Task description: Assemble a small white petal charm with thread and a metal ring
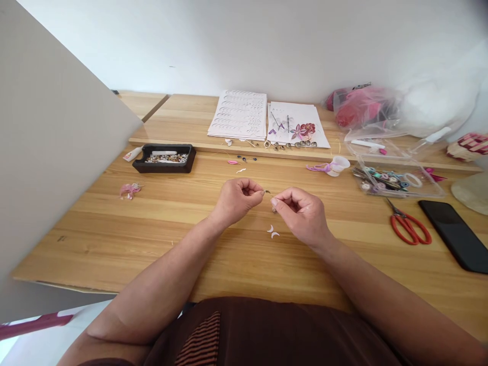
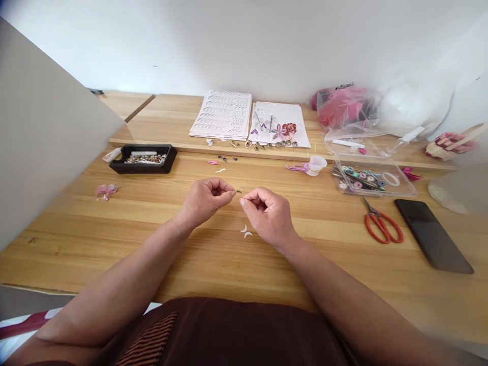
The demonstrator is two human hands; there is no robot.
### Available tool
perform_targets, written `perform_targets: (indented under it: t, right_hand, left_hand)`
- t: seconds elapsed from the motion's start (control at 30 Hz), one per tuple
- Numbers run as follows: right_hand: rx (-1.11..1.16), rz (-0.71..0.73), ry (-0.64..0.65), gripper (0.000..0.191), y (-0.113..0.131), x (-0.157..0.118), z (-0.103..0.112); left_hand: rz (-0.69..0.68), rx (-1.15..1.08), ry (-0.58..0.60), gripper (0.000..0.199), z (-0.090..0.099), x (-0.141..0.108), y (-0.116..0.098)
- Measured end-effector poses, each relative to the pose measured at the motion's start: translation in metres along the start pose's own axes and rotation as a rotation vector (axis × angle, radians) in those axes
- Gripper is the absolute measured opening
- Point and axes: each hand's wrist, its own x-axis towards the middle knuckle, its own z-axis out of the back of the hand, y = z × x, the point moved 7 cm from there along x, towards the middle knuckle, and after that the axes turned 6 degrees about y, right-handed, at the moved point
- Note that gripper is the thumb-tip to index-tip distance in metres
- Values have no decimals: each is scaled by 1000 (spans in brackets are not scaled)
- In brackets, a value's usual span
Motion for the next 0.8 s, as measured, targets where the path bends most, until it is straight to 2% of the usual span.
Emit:
perform_targets:
  t: [0.17, 0.37, 0.47, 0.6, 0.8]
  right_hand:
    - [-2, 21, -25, 15, 4, 4, 9]
    - [131, -85, 22, 20, -13, 13, 7]
    - [316, -179, 69, 24, -25, 15, 0]
    - [520, -289, 67, 26, -35, 12, -9]
    - [564, -289, 41, 24, -36, 7, -18]
  left_hand:
    - [40, 31, 167, 18, -11, -3, 4]
    - [46, -40, 287, 22, -18, -6, 6]
    - [66, -100, 278, 24, -17, -6, 6]
    - [111, -196, 233, 26, -15, -4, 8]
    - [143, -391, 179, 31, -21, -2, 15]
